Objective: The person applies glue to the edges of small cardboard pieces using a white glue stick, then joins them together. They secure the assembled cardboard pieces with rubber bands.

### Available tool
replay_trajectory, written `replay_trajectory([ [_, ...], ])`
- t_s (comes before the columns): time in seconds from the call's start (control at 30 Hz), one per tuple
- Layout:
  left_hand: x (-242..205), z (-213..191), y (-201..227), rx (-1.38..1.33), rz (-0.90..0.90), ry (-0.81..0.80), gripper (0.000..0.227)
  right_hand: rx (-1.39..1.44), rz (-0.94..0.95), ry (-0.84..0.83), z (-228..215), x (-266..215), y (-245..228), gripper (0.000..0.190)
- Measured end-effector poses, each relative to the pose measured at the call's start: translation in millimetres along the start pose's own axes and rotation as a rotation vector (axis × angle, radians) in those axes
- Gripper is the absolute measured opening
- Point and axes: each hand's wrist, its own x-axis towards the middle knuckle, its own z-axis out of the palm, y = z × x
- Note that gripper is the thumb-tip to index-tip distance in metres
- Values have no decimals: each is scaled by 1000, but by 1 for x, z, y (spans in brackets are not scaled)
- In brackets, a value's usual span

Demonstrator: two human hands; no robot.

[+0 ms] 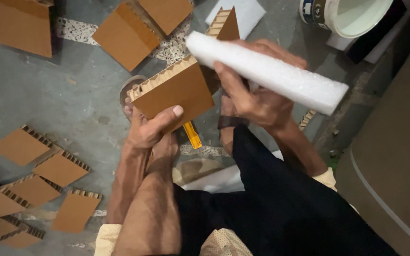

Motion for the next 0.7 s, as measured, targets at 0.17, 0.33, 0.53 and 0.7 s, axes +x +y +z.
replay_trajectory([
  [0.17, -1, 1, 8, -168, 97, 42, 46, -76, -32, -112, -1, -8, -11, 11],
  [0.33, -9, 7, 28, -374, 89, 22, 44, -65, 199, -164, -7, -38, -26, 15],
  [0.53, 0, 27, 49, -444, 141, 113, 49, -248, -49, -109, -42, -31, -32, 13],
  [0.7, 5, 41, 51, -352, 217, 171, 48, -167, 77, -87, -33, -21, -58, 21],
])
